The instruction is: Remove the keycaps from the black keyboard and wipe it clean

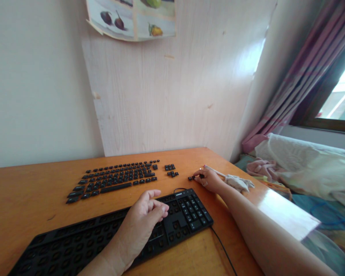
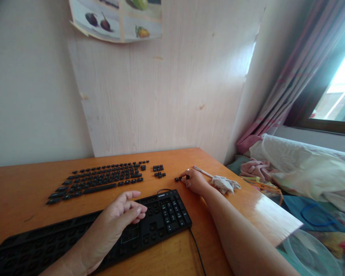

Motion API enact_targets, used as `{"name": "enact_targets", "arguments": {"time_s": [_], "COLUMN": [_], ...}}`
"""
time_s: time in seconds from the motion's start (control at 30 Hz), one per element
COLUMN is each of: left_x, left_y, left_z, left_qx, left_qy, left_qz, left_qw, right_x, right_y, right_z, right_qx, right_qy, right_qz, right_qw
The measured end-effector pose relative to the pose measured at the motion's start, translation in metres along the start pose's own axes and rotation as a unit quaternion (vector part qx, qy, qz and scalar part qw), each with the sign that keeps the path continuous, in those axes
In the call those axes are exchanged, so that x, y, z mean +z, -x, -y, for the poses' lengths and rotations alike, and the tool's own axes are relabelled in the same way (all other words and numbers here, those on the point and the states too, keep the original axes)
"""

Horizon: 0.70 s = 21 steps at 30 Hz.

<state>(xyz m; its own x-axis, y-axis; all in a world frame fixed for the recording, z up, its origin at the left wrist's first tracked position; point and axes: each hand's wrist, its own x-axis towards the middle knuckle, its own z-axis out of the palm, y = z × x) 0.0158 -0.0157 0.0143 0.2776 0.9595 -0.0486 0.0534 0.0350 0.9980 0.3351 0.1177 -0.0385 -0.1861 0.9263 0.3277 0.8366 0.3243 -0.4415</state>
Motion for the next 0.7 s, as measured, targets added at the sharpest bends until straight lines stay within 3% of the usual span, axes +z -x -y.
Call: {"name": "enact_targets", "arguments": {"time_s": [0.37,0.57,0.7], "left_x": [0.0,0.001,0.002], "left_y": [-0.001,0.0,0.0], "left_z": [-0.001,-0.001,-0.001], "left_qx": [0.003,0.004,0.006], "left_qy": [-0.012,-0.003,-0.005], "left_qz": [0.003,-0.005,-0.013], "left_qw": [1.0,1.0,1.0], "right_x": [-0.009,-0.026,-0.037], "right_y": [0.004,0.008,0.017], "right_z": [0.01,0.038,0.062], "right_qx": [0.01,0.034,0.046], "right_qy": [-0.021,-0.067,-0.118], "right_qz": [-0.043,-0.09,-0.081], "right_qw": [0.999,0.993,0.989]}}
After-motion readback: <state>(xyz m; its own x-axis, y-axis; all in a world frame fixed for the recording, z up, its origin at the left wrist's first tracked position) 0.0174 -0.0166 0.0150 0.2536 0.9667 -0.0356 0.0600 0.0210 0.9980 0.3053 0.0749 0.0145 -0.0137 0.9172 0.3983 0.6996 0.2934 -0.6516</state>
